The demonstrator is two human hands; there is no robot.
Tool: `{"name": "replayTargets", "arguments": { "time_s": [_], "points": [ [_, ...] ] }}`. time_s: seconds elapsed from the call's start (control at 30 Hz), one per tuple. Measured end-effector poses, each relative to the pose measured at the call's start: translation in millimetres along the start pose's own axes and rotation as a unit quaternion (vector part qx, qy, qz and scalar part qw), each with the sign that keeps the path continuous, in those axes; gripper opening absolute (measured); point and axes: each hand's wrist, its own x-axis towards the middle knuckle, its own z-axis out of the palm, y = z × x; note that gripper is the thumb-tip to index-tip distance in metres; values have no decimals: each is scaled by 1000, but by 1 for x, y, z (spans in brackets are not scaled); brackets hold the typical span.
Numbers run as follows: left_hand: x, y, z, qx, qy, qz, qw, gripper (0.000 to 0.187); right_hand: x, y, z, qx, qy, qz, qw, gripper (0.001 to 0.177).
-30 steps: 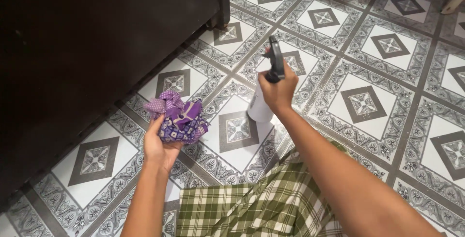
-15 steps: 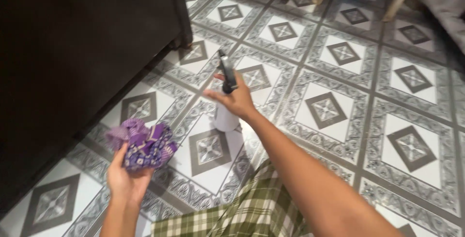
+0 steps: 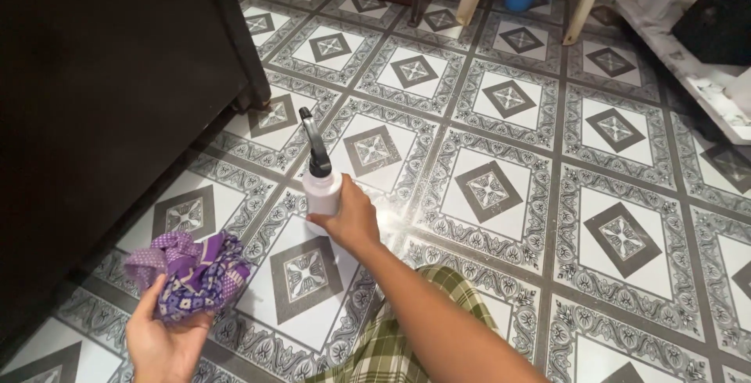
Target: The person sits on the floor and wipes the side of a dark wooden bed frame with a purple cloth. They spray the cloth with liquid from a spray bottle and continue wiping the same area repeatedly.
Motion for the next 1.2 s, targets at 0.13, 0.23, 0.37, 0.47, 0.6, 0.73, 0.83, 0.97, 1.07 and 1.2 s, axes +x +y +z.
{"name": "replayTargets", "arguments": {
  "time_s": [0.13, 0.23, 0.37, 0.47, 0.6, 0.73, 0.83, 0.97, 1.07, 1.2],
  "points": [
    [2, -2, 25, 13, 20, 7, 1000, 26, 7, 5, 10, 6, 19, -12, 1000, 78],
    [12, -10, 36, 24, 13, -18, 999, 23, 15, 15, 20, 13, 50, -43, 998, 86],
    [11, -14, 66, 18, 18, -28, 999, 23, 26, 22, 28, -5, 78, -26, 997, 97],
    [13, -13, 72, 19, 8, -25, 999, 21, 23, 16, 31, -1, 87, 17, 996, 105],
    [-1, -15, 85, -10, -24, -21, 999, 24, 4, -10, 20, 4, 139, 162, 977, 112],
    [-11, -29, 73, -13, -41, -31, 999, 28, -19, -28, 12, 65, 169, 224, 958, 86],
    [-31, -37, 73, -8, -12, -46, 999, 33, -31, -24, 23, 314, 49, 266, 910, 58],
    [-47, -44, 79, -11, -9, -53, 998, 35, -37, -12, 58, 534, -188, 282, 775, 57],
    [-32, -62, 44, 10, -27, -35, 999, 35, -55, -21, 65, 619, -269, 285, 681, 53],
    [-34, -75, 20, 83, -26, 21, 996, 34, -84, -20, 73, 694, -287, 351, 560, 44]
  ]
}}
